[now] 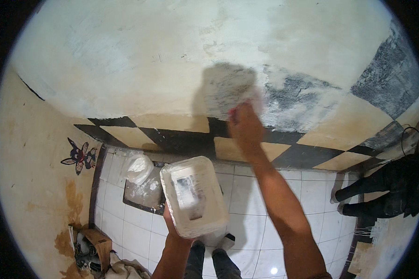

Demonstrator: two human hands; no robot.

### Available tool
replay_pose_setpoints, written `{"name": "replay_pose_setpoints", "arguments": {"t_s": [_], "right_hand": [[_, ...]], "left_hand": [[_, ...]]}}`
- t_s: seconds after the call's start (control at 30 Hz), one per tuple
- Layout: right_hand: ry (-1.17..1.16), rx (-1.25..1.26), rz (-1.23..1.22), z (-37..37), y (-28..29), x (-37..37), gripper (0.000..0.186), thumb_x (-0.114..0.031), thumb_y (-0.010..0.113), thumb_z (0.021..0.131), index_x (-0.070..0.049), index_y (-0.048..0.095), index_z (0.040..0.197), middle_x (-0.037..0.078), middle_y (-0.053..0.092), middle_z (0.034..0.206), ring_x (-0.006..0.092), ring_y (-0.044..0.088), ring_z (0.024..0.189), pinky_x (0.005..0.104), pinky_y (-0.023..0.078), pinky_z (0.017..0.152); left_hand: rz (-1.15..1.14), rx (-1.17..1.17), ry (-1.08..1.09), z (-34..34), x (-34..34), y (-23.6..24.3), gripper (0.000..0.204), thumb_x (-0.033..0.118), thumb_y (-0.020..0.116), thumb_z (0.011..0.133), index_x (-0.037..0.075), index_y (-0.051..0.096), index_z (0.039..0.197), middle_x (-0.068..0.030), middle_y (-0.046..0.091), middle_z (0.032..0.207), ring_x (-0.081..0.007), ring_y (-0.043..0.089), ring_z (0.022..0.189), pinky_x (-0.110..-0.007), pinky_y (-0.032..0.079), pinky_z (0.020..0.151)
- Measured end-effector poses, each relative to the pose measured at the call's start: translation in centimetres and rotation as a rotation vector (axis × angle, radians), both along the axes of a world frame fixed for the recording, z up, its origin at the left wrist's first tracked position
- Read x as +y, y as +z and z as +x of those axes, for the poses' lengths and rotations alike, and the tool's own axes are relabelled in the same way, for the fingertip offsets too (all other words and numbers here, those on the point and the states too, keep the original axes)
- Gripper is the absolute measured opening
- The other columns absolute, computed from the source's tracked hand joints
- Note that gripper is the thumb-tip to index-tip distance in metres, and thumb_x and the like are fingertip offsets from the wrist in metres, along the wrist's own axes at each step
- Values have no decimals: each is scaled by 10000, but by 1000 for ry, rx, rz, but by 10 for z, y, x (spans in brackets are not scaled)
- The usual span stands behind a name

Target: The person applies plaster to a wall under a window using a putty knife, repeatedly spreading the material from a container held in the other hand.

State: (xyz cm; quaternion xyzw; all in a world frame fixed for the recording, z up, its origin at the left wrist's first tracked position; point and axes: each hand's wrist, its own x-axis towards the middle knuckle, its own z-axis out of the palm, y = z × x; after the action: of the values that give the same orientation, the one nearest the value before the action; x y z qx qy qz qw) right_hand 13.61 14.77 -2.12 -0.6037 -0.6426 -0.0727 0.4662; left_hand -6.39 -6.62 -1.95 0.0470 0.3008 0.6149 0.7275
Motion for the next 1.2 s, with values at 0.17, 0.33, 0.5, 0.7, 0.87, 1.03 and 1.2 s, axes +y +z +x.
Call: {"name": "replay_pose_setpoints", "arguments": {"t_s": [0.17, 0.33, 0.5, 0.7, 0.87, 1.03, 1.2], "right_hand": [[72, 66, 37, 17, 1, -50, 155, -173, 655, 803, -50, 576, 853, 151, 595, 846, 372, 601, 778, 448, 490, 706], [-576, 265, 120, 148, 35, -75, 89, -95, 582, 799, -7, 572, 795, 138, 577, 715, 265, 525, 634, 409, 440, 642], [-274, 94, 236, 109, 35, -6, 212, -158, 595, 842, -1, 631, 980, 188, 633, 939, 350, 620, 879, 404, 495, 802], [116, 47, -22, -94, 64, -6, 99, -96, 597, 832, -24, 597, 900, 197, 616, 917, 393, 608, 815, 439, 503, 699], [174, 828, -318, -105, 127, -62, 163, -41, 586, 826, -32, 582, 989, 128, 622, 909, 256, 619, 750, 321, 522, 707], [375, 1369, -298, -127, 215, -130, 204, -4, 573, 845, -21, 580, 1048, 46, 605, 922, 128, 597, 764, 275, 517, 663], [412, 1025, -559, -175, 241, -160, 152, -20, 551, 881, 5, 582, 1028, 33, 610, 887, 94, 571, 764, 259, 488, 673]], "left_hand": [[20, 27, 3, -2, -9, 1, 537, 483, 402, 933, 97, 481, 1298, -87, 565, 1189, -258, 585, 1053, -410, 517, 880], [77, 387, 15, -24, -9, -10, 425, 393, 381, 968, 108, 541, 1240, -68, 609, 1119, -233, 608, 1009, -388, 526, 857], [61, 43, 8, -31, 2, 33, 441, 401, 384, 966, 105, 541, 1252, -76, 609, 1141, -242, 606, 1025, -409, 520, 869], [93, -5, -19, -67, 14, 34, 458, 417, 395, 958, 107, 527, 1268, -87, 595, 1172, -259, 596, 1056, -421, 518, 878], [156, 70, -56, -109, 21, 59, 481, 417, 389, 972, 107, 480, 1328, -102, 567, 1237, -276, 574, 1113, -458, 496, 934], [213, -226, -154, -129, 31, 111, 525, 441, 343, 997, 106, 423, 1392, -120, 536, 1306, -291, 551, 1175, -472, 467, 985], [469, 142, -107, -152, 38, 151, 571, 483, 327, 991, 95, 401, 1403, -127, 527, 1313, -294, 541, 1193, -474, 468, 989]]}}
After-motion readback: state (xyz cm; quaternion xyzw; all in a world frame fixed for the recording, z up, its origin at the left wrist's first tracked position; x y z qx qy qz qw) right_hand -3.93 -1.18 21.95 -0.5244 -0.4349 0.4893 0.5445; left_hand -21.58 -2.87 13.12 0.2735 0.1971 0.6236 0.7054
